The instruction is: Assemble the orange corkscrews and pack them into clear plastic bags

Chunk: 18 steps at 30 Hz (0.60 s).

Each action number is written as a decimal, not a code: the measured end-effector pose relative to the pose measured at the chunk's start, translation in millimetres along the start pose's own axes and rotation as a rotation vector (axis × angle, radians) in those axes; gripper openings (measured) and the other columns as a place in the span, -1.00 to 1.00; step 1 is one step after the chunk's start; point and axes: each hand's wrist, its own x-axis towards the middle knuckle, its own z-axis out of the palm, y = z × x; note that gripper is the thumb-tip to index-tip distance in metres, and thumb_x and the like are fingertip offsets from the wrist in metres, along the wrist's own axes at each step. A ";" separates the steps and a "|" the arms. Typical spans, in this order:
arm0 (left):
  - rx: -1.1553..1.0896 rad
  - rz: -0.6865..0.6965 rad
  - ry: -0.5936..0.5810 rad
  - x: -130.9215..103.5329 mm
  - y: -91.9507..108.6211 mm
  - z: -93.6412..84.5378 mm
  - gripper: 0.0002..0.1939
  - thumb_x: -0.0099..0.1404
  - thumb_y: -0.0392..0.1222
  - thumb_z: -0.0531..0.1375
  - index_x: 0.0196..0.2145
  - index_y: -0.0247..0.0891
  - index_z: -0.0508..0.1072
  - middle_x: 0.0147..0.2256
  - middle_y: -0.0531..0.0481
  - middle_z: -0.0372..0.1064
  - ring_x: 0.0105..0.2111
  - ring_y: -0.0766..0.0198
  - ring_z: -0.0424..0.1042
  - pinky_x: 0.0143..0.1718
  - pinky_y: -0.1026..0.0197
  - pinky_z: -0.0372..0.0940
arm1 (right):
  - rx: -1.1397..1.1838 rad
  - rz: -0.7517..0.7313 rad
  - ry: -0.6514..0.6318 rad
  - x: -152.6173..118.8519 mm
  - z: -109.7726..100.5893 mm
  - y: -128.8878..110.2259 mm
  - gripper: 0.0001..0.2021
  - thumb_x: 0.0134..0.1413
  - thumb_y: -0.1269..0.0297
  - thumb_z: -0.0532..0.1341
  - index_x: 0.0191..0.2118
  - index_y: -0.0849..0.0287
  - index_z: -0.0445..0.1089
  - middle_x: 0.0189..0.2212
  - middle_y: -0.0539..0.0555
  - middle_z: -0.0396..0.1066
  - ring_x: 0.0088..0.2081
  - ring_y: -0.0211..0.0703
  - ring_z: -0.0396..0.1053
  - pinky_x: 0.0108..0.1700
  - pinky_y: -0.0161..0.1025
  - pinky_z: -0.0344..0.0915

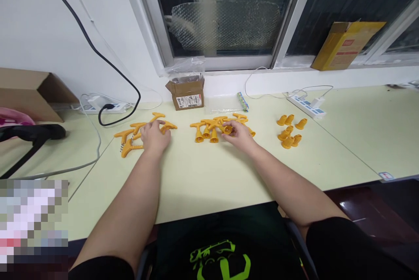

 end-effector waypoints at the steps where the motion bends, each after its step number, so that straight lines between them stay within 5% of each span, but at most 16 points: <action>1: 0.026 -0.024 -0.016 1.0 -2.5 0.8 -0.65 0.22 -0.17 0.27 -0.02 -0.17 0.45 0.11 -0.33 0.33 0.25 -0.30 0.12 0.22 -0.29 0.08 | -0.014 -0.020 0.007 -0.2 2.3 1.9 -0.67 -0.01 0.25 0.37 -0.06 0.10 0.50 -0.14 0.10 0.44 -0.31 -0.16 0.41 -0.16 -0.09 0.48; 5: 0.066 -0.058 -0.054 3.4 -6.9 6.5 -0.61 0.15 -0.21 0.30 -0.03 -0.15 0.48 0.10 -0.33 0.39 0.23 -0.32 0.13 0.18 -0.31 0.09 | -0.001 -0.098 -0.008 0.5 9.0 10.7 -0.62 0.01 0.33 0.35 0.00 0.10 0.53 -0.06 0.19 0.35 -0.10 -0.01 0.44 -0.12 0.00 0.56; 11: 0.017 -0.090 -0.061 10.5 -15.4 13.0 -0.71 0.06 -0.22 0.34 -0.20 -0.15 0.56 -0.01 -0.32 0.49 0.17 -0.37 0.22 0.12 -0.38 0.09 | -0.215 -0.229 -0.115 4.5 5.6 17.6 -0.64 0.05 0.44 0.33 0.00 0.11 0.54 -0.14 0.17 0.43 -0.07 0.04 0.45 0.07 0.12 0.45; 18: 0.106 -0.103 -0.090 12.4 -13.4 9.8 -0.81 0.20 -0.16 0.27 -0.21 -0.15 0.56 -0.04 -0.31 0.52 0.15 -0.35 0.30 0.11 -0.36 0.09 | -0.314 -0.291 -0.121 8.2 -13.9 9.3 -0.78 0.07 0.33 0.37 -0.11 0.13 0.54 -0.18 0.16 0.50 -0.10 0.04 0.45 0.05 0.07 0.38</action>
